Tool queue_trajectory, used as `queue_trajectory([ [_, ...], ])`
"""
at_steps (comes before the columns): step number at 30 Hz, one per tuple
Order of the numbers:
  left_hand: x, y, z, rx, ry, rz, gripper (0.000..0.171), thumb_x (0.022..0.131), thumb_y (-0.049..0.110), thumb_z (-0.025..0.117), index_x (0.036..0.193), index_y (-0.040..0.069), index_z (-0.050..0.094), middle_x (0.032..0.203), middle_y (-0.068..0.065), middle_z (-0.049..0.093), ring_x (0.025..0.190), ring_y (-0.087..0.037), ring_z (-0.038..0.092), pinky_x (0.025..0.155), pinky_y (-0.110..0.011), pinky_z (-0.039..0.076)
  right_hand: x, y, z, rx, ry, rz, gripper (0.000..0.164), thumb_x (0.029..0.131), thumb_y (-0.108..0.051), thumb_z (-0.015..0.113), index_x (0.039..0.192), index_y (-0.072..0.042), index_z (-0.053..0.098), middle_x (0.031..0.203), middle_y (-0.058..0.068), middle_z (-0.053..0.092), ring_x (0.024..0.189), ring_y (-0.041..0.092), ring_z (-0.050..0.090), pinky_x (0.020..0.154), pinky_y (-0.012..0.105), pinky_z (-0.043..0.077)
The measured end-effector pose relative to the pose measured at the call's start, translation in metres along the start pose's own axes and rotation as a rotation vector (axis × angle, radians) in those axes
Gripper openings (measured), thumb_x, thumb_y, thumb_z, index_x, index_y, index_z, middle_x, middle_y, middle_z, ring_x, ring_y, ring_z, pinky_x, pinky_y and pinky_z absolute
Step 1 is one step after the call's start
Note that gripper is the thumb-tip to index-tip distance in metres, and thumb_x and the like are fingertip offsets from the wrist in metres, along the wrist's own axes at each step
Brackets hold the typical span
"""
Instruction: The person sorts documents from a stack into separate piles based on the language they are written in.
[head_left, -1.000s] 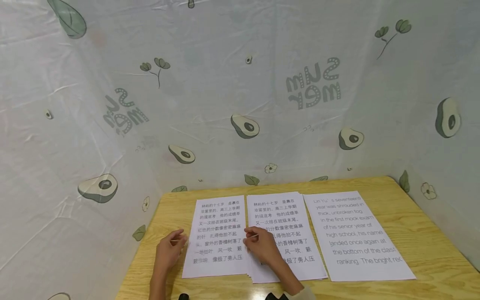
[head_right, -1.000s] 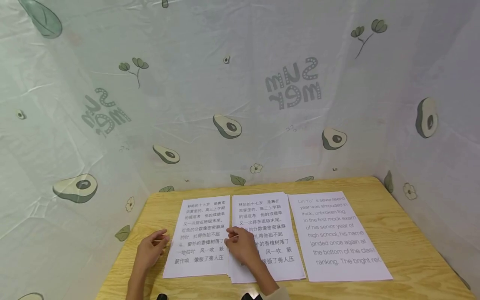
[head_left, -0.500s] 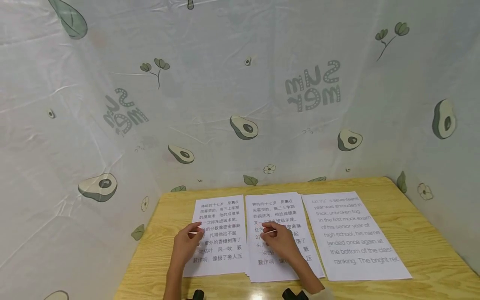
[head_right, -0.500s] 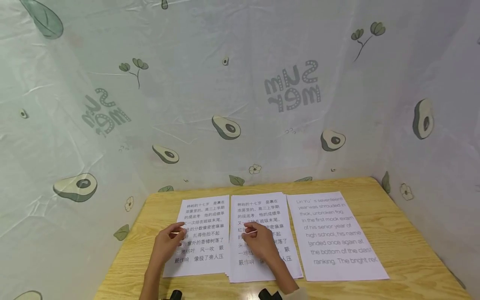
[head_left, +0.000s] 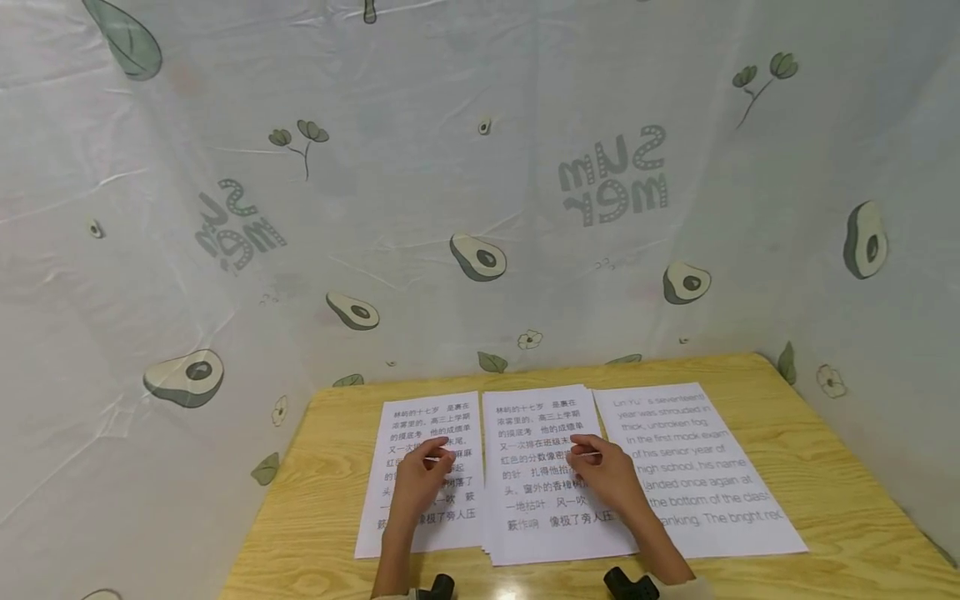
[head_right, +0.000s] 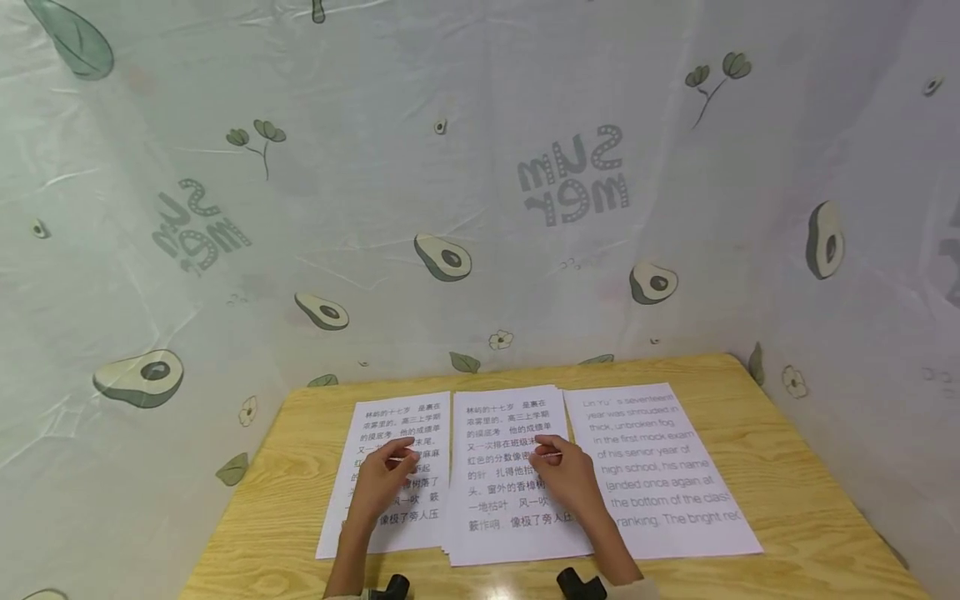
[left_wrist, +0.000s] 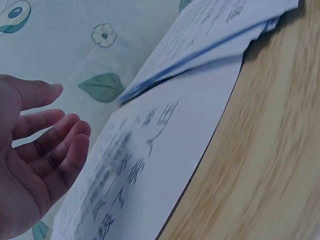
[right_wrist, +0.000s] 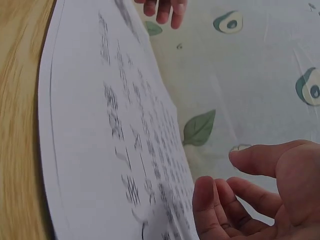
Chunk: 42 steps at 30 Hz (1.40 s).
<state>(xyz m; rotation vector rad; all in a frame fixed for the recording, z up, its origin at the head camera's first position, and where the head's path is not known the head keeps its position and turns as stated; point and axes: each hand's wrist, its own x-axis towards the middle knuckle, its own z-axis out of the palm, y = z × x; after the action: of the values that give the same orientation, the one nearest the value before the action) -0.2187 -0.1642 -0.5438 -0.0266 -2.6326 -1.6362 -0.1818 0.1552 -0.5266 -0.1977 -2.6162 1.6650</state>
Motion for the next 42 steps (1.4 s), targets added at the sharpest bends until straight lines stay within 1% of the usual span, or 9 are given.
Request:
queue_trajectory([
  [6,0.000,0.008,0.018,-0.035,-0.006,-0.015,0.040,0.101,0.019,0.074,0.137,0.003,0.071,0.106,-0.008,0.075,0.082,-0.018,0.070,0.066,-0.023,0.059,0.002,0.013,-0.018,0.005,0.018,0.003,0.041,0.101,-0.013,0.073,0.139,0.003,0.067,0.119,0.016,0.074,0.092,0.017,0.074,0.073,0.022,0.060],
  [12,0.000,0.014,0.034,-0.057,-0.027,-0.028,0.039,0.100,0.020,0.075,0.135,0.003,0.072,0.107,-0.008,0.074,0.082,-0.014,0.070,0.067,-0.023,0.060,0.005,0.025,-0.029,0.001,0.024,0.017,0.043,0.101,-0.012,0.072,0.141,0.004,0.066,0.120,0.018,0.072,0.092,0.012,0.072,0.074,0.021,0.061],
  [15,-0.002,0.015,0.039,-0.049,-0.047,-0.034,0.039,0.100,0.022,0.075,0.136,0.005,0.072,0.108,-0.006,0.074,0.082,-0.012,0.069,0.067,-0.023,0.059,0.005,0.028,-0.033,-0.024,0.020,0.020,0.043,0.102,-0.014,0.072,0.142,0.003,0.066,0.122,0.019,0.073,0.088,0.012,0.072,0.072,0.021,0.059],
  [20,-0.004,0.019,0.042,-0.036,-0.054,-0.007,0.040,0.101,0.022,0.074,0.137,0.004,0.071,0.109,-0.007,0.074,0.081,-0.013,0.069,0.064,-0.024,0.058,0.006,0.029,-0.037,-0.076,0.028,0.007,0.042,0.103,-0.017,0.072,0.141,0.002,0.067,0.121,0.019,0.074,0.087,0.015,0.073,0.070,0.022,0.057],
  [24,-0.004,0.018,0.044,0.003,-0.052,-0.016,0.041,0.100,0.023,0.075,0.137,0.005,0.071,0.110,-0.005,0.073,0.082,-0.011,0.066,0.062,-0.023,0.056,0.006,0.029,-0.039,-0.120,0.030,0.005,0.043,0.102,-0.017,0.071,0.140,0.002,0.067,0.118,0.018,0.075,0.090,0.016,0.073,0.070,0.022,0.056],
  [27,-0.003,0.017,0.047,0.036,-0.052,-0.034,0.041,0.100,0.024,0.075,0.137,0.007,0.072,0.108,-0.002,0.072,0.084,-0.011,0.064,0.064,-0.022,0.055,0.005,0.030,-0.039,-0.149,0.023,0.000,0.043,0.102,-0.016,0.072,0.139,0.005,0.067,0.116,0.018,0.075,0.089,0.017,0.074,0.070,0.023,0.056],
  [31,-0.002,0.013,0.050,0.091,-0.056,-0.025,0.040,0.099,0.025,0.075,0.135,0.007,0.073,0.105,-0.001,0.072,0.087,-0.012,0.063,0.067,-0.022,0.053,0.005,0.033,-0.039,-0.180,0.018,-0.013,0.042,0.101,-0.015,0.072,0.137,0.006,0.068,0.112,0.017,0.076,0.090,0.020,0.075,0.071,0.024,0.056],
  [36,-0.001,0.009,0.054,0.158,-0.063,0.005,0.038,0.098,0.024,0.077,0.130,0.005,0.076,0.100,0.001,0.070,0.087,-0.011,0.061,0.070,-0.022,0.051,0.006,0.035,-0.038,-0.244,0.028,-0.038,0.039,0.099,-0.013,0.073,0.133,0.007,0.071,0.109,0.015,0.076,0.097,0.026,0.074,0.079,0.030,0.056],
  [42,-0.001,0.010,0.058,0.213,-0.061,0.050,0.036,0.096,0.022,0.078,0.125,0.002,0.078,0.095,0.001,0.067,0.082,-0.010,0.056,0.068,-0.021,0.047,0.007,0.034,-0.035,-0.291,0.035,-0.066,0.036,0.098,-0.011,0.073,0.129,0.008,0.073,0.108,0.017,0.075,0.095,0.028,0.071,0.081,0.038,0.055],
])
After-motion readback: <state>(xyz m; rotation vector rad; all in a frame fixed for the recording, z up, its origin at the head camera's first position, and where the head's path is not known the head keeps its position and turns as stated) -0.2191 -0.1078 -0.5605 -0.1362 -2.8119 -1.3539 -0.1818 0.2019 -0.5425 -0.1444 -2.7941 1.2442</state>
